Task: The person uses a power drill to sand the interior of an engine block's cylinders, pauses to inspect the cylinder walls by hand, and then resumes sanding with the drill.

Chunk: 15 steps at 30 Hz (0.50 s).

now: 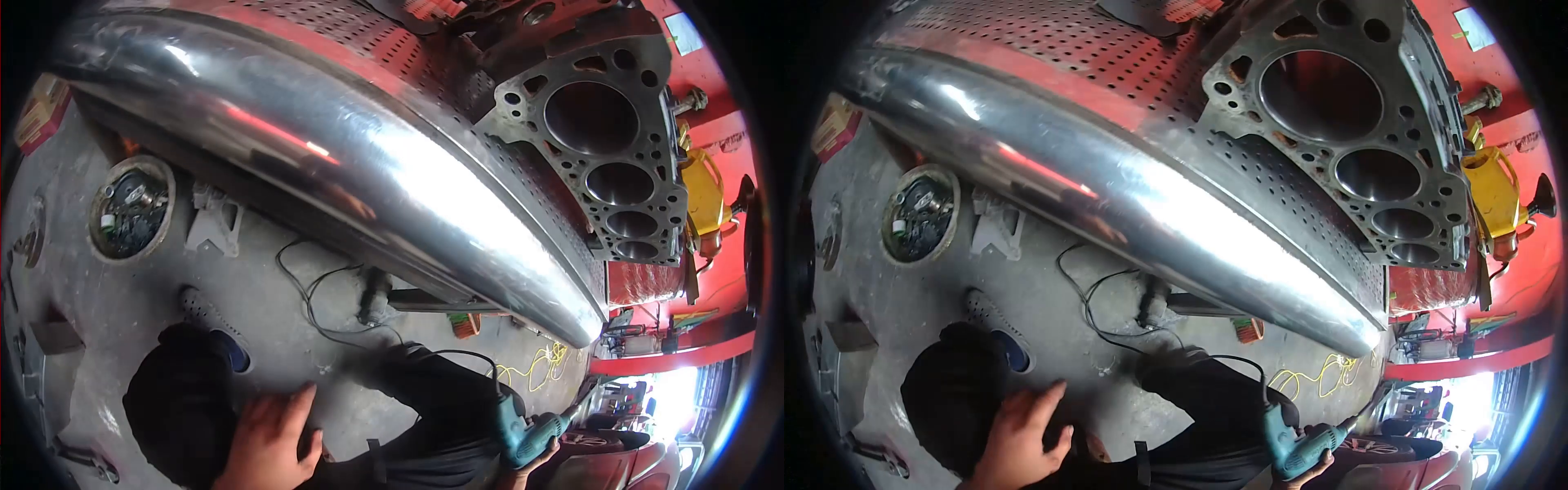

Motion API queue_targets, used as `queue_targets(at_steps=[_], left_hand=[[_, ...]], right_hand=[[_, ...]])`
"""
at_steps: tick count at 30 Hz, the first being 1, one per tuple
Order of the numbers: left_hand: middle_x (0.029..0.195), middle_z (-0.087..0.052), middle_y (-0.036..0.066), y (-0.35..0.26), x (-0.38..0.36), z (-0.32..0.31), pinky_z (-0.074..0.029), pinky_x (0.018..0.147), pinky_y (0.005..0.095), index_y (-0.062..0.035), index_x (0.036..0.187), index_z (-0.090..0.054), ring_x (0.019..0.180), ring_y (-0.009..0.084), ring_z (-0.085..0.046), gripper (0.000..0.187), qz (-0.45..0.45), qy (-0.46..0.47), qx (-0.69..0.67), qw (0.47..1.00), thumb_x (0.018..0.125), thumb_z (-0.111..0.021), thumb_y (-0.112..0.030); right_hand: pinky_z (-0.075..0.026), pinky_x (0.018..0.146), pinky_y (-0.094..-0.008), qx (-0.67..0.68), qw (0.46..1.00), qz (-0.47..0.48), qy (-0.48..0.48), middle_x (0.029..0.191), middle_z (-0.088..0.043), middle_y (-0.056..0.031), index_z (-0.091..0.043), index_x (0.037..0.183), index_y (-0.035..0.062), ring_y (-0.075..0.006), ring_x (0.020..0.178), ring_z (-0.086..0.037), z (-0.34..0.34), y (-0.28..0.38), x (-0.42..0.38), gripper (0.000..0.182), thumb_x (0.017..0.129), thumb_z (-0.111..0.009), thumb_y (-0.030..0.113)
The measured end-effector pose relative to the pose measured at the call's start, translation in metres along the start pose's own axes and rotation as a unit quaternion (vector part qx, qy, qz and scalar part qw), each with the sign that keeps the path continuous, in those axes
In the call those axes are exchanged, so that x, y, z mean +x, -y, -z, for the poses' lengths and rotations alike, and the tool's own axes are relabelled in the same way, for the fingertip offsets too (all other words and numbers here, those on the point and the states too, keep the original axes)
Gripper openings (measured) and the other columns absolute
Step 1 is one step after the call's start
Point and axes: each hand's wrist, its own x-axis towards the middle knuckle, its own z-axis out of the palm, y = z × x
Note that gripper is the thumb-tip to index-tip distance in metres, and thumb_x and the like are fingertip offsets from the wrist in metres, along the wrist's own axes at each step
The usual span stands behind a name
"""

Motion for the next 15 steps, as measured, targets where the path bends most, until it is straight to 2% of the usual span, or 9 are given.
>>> queue_targets(at_steps=[2, 4, 6, 7, 9, 11, 14, 15], left_hand=[[0.113, -0.064, 0.024, 0.002, 0.004, -0.004, -0.047, 0.097, 0.0534, -0.0056, 0.141, -0.053, 0.109, 0.0422, -0.060, 0.056, -0.012, 0.012, 0.079, 0.997, 0.089, -0.070, -0.017], [0.112, -0.065, 0.023, 0.001, 0.005, -0.006, -0.047, 0.098, 0.0525, -0.0042, 0.140, -0.054, 0.109, 0.0424, -0.060, 0.054, -0.017, 0.032, 0.105, 0.994, 0.089, -0.069, -0.017], [0.112, -0.065, 0.023, 0.001, 0.006, -0.013, -0.047, 0.098, 0.0521, -0.0031, 0.138, -0.055, 0.109, 0.0425, -0.060, 0.053, -0.032, 0.043, 0.103, 0.993, 0.089, -0.068, -0.018], [0.111, -0.065, 0.023, 0.002, 0.006, -0.016, -0.047, 0.098, 0.0521, -0.0027, 0.138, -0.055, 0.108, 0.0426, -0.060, 0.053, -0.043, 0.048, 0.088, 0.994, 0.089, -0.068, -0.017], [0.109, -0.065, 0.023, 0.002, 0.007, -0.021, -0.048, 0.095, 0.0527, -0.0015, 0.136, -0.056, 0.105, 0.0427, -0.060, 0.051, -0.068, 0.050, 0.073, 0.994, 0.089, -0.068, -0.017], [0.107, -0.066, 0.023, 0.002, 0.009, -0.024, -0.049, 0.093, 0.0527, -0.0014, 0.135, -0.057, 0.103, 0.0426, -0.061, 0.049, -0.053, 0.060, 0.096, 0.992, 0.089, -0.068, -0.016], [0.103, -0.067, 0.023, 0.004, 0.009, -0.030, -0.050, 0.091, 0.0525, -0.0021, 0.132, -0.060, 0.100, 0.0432, -0.062, 0.046, -0.031, 0.073, 0.120, 0.990, 0.088, -0.069, -0.015], [0.103, -0.067, 0.023, 0.005, 0.008, -0.032, -0.050, 0.091, 0.0526, -0.0024, 0.131, -0.061, 0.100, 0.0433, -0.062, 0.046, -0.024, 0.079, 0.126, 0.989, 0.088, -0.069, -0.015]], right_hand=[[-0.046, 0.103, -0.0551, -0.003, 1.000, 0.018, -0.025, 0.121, -0.062, -0.0115, -0.033, 0.153, 0.0207, -0.0304, 0.112, -0.060, 0.005, -0.006, 0.000, 0.074, 0.089, -0.060, 0.045], [-0.042, 0.108, -0.0577, -0.005, 0.998, 0.042, -0.051, 0.124, -0.059, -0.0107, -0.023, 0.163, 0.0279, -0.0304, 0.118, -0.057, 0.009, -0.008, 0.000, 0.084, 0.090, -0.061, 0.043], [-0.047, 0.099, -0.0486, -0.007, 0.992, 0.017, -0.127, 0.115, -0.063, -0.0099, -0.046, 0.140, 0.0131, -0.0277, 0.107, -0.060, 0.007, -0.017, 0.003, 0.067, 0.088, -0.056, 0.055], [-0.049, 0.094, -0.0440, -0.008, 0.986, 0.001, -0.166, 0.110, -0.065, -0.0095, -0.057, 0.128, 0.0056, -0.0264, 0.101, -0.062, 0.005, -0.020, 0.002, 0.069, 0.088, -0.054, 0.061], [-0.046, 0.097, -0.0428, -0.029, 0.993, 0.011, -0.116, 0.112, -0.064, -0.0081, -0.058, 0.127, 0.0069, -0.0248, 0.105, -0.060, -0.005, -0.018, 0.008, 0.066, 0.090, -0.050, 0.061], [-0.046, 0.096, -0.0407, -0.038, 0.996, 0.032, -0.079, 0.112, -0.064, -0.0074, -0.059, 0.126, 0.0073, -0.0242, 0.106, -0.059, 0.006, -0.017, 0.012, 0.062, 0.093, -0.049, 0.059], [-0.047, 0.095, -0.0388, -0.016, 0.996, 0.030, -0.088, 0.114, -0.064, -0.0078, -0.058, 0.128, 0.0067, -0.0246, 0.104, -0.060, 0.001, -0.019, 0.009, 0.060, 0.094, -0.049, 0.055], [-0.049, 0.094, -0.0385, 0.011, 0.990, 0.027, -0.136, 0.117, -0.065, -0.0094, -0.058, 0.130, 0.0055, -0.0255, 0.103, -0.062, -0.002, -0.019, 0.006, 0.060, 0.095, -0.049, 0.053]])
